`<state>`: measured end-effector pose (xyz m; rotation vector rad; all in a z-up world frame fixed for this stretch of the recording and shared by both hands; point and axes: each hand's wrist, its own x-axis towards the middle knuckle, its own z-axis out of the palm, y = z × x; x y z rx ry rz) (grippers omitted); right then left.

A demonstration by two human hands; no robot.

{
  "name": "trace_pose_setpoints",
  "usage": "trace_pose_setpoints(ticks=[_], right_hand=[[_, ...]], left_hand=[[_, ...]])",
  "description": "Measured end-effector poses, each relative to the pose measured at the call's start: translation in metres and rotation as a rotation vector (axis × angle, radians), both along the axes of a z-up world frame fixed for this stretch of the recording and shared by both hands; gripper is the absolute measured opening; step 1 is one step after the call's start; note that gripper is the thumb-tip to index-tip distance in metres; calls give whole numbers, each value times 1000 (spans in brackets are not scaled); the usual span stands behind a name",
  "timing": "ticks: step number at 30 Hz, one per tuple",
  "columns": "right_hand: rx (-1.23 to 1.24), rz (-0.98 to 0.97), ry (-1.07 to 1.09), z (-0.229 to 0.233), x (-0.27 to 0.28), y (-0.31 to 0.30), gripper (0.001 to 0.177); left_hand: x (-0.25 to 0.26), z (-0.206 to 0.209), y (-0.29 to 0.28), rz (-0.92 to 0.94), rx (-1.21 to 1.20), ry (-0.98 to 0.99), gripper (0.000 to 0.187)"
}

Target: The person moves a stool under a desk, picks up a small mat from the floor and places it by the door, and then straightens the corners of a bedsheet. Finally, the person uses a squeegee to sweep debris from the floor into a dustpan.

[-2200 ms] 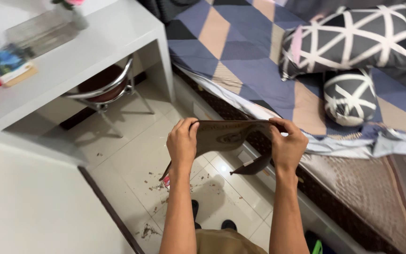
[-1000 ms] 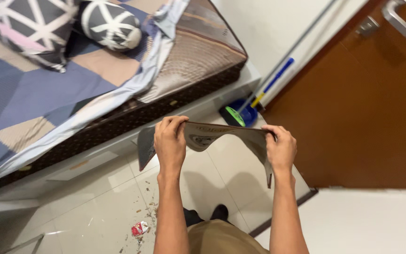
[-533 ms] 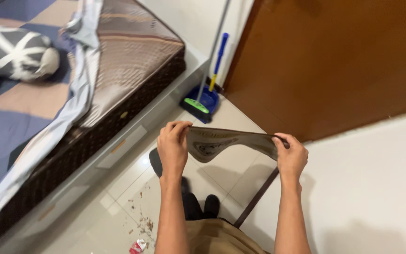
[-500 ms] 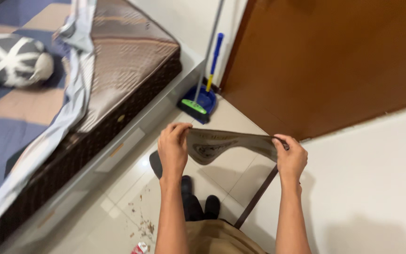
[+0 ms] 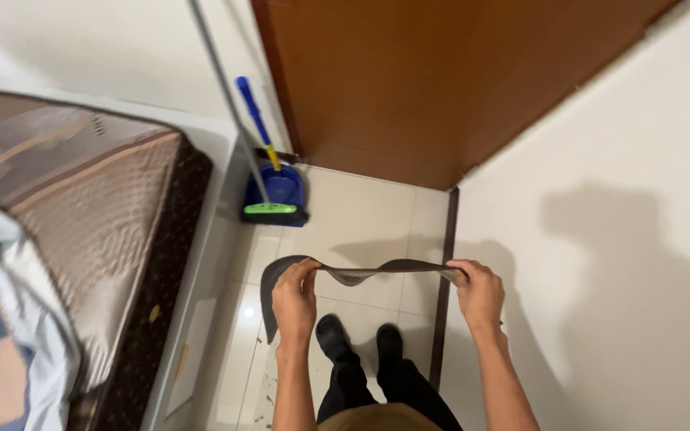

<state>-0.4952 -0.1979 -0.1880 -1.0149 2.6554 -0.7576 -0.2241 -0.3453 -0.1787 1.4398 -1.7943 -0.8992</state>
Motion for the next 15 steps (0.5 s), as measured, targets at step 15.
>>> trace_pose_setpoints(ticks=[15], right_hand=[[30, 190, 54, -193, -76, -22, 22]], left_hand=[[-59, -215, -57, -303, -9, -309, 11]])
